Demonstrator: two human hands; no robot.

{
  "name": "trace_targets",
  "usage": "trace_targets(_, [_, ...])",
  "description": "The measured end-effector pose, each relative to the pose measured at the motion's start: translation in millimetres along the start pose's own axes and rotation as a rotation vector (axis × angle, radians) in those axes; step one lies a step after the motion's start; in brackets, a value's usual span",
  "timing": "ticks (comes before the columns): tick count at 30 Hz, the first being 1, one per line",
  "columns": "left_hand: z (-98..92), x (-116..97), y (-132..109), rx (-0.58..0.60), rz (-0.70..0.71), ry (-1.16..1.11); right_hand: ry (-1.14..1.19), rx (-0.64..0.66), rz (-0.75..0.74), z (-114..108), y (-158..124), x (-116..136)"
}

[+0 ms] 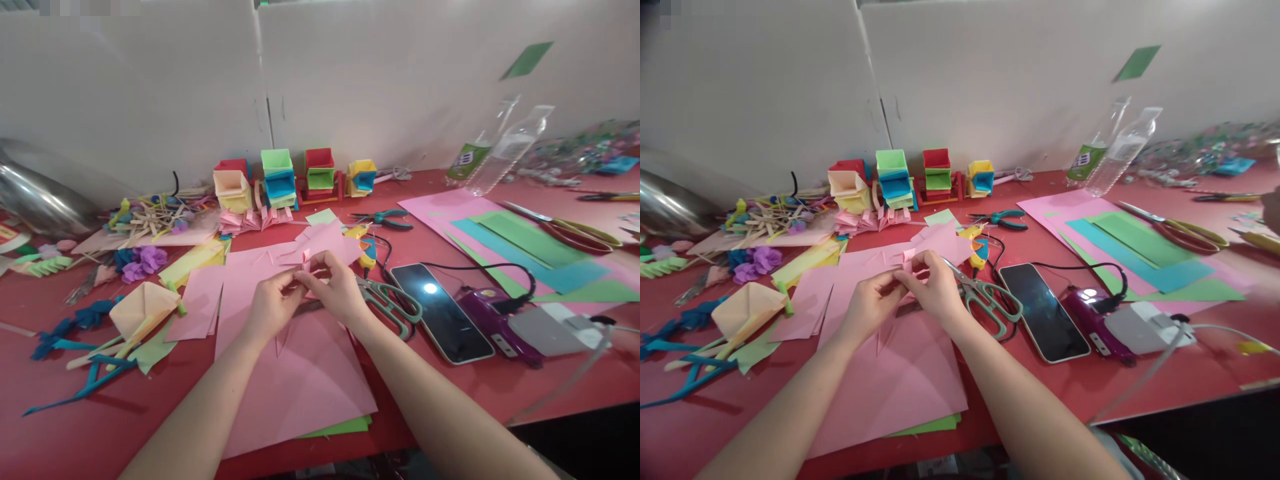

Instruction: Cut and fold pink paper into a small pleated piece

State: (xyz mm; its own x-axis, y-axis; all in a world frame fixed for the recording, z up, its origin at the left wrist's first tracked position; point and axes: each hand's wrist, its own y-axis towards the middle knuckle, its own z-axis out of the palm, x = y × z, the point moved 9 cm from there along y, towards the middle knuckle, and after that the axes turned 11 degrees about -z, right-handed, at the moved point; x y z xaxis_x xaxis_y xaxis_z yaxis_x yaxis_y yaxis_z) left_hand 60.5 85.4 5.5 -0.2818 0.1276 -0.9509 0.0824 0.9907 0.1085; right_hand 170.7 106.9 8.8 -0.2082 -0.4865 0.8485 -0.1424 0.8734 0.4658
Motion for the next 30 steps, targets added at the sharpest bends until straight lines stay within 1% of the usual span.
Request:
trace_targets(4, [-2.7, 4, 2, -0.013, -0.048, -0.072, 0.033, 0.024, -0.005, 0, 1, 0])
trace_targets(7, [-2.7, 6, 3, -0.001, -0.076, -0.128, 0.047, 0.015, -0.009, -1, 1, 0])
trace_targets(17, [-5.5, 9, 5, -0.023, -0.095, -0.161, 0.084, -0.008, -0.032, -2, 1, 2])
trace_targets(23, [-2.1, 10, 6, 0.018, -0.094, -0.238, 0.046, -0.027, -0.051, -4, 1, 6])
trace_targets(25, [-3.4, 12, 7, -0.002, -0.089, -0.238, 0.027, -0.036, -0.059, -5, 1, 7])
trace_targets(27, [-6.2, 17, 7, -0.051, -0.099, -0.192, -0.008, -0.038, -0.08, -5, 0, 10])
trace_targets(30, [-7.7, 25, 6, -0.108, -0.135, -0.081, -0.094, -0.016, -0.161, 0, -1, 18])
